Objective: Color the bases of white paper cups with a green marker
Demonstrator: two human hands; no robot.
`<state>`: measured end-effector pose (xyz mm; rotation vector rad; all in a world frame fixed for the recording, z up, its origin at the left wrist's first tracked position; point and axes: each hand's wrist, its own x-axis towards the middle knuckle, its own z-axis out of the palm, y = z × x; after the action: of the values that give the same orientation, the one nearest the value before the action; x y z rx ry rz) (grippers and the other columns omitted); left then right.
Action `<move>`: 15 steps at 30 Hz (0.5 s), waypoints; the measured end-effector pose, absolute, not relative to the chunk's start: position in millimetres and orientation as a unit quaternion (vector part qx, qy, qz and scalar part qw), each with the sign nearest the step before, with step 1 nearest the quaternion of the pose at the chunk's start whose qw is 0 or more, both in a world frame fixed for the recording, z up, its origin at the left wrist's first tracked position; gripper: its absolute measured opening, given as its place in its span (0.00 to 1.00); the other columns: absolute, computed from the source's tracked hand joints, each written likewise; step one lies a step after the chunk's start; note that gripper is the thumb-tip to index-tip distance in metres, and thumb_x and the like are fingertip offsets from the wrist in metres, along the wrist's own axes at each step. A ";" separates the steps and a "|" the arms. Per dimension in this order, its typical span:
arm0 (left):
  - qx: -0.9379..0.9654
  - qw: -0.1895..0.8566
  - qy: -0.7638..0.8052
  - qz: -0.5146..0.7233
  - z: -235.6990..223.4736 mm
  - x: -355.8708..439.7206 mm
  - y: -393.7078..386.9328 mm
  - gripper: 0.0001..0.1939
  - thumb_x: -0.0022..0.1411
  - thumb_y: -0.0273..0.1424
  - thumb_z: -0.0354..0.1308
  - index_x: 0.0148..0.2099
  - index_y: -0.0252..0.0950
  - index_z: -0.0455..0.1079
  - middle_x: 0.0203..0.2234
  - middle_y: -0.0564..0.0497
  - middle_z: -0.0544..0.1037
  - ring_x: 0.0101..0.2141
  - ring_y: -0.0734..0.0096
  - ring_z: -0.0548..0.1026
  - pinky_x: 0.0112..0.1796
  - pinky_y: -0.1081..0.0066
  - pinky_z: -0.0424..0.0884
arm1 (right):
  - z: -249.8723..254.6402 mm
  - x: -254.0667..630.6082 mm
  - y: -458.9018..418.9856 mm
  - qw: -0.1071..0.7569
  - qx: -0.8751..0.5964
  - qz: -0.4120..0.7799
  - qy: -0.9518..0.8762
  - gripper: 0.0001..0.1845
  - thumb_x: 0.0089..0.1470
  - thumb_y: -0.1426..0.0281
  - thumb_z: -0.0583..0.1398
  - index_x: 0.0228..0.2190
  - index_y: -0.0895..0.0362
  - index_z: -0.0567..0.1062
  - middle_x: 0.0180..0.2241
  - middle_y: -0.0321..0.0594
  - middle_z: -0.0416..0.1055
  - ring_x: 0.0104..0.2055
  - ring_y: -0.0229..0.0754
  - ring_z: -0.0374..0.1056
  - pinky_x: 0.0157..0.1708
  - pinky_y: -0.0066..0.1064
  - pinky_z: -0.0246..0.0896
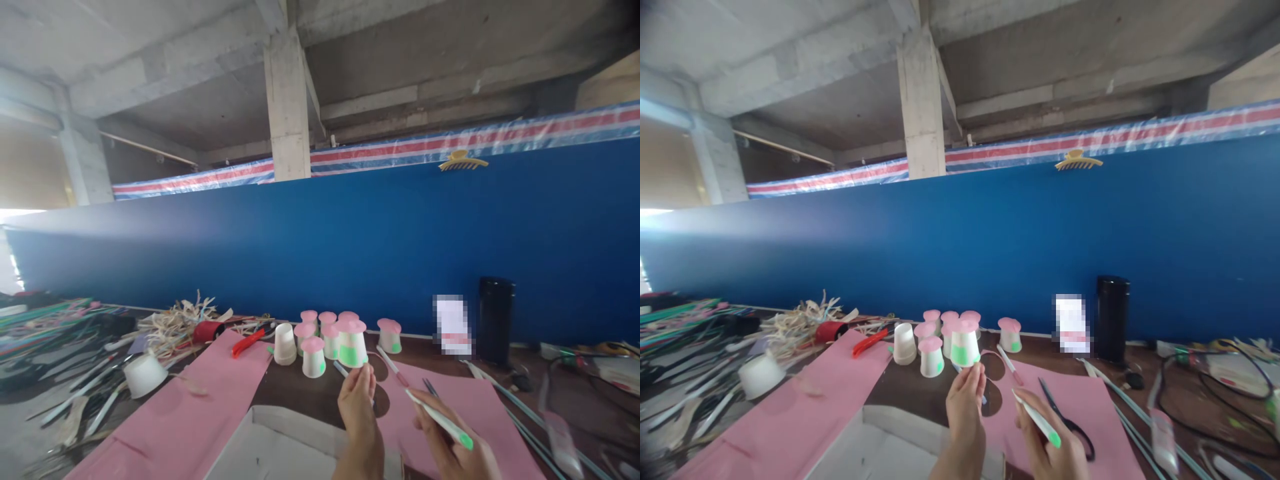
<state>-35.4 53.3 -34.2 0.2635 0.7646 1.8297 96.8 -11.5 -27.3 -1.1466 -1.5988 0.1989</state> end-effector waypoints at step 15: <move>0.253 0.646 0.263 0.670 -19.8 9.5 4.7 0.12 0.47 0.36 0.66 0.29 0.31 0.74 0.24 0.51 0.73 0.27 0.76 0.71 0.32 0.75 0.68 | -19.0 100.1 4.7 0.660 -0.475 0.461 -0.355 0.31 0.37 0.55 0.67 0.42 0.56 0.71 0.20 0.32 0.71 0.17 0.34 0.63 0.15 0.23 0.57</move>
<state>9.5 4.7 -19.8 0.5767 0.5989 1.5236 100.1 4.7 -19.0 -1.0759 -0.8031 1.0432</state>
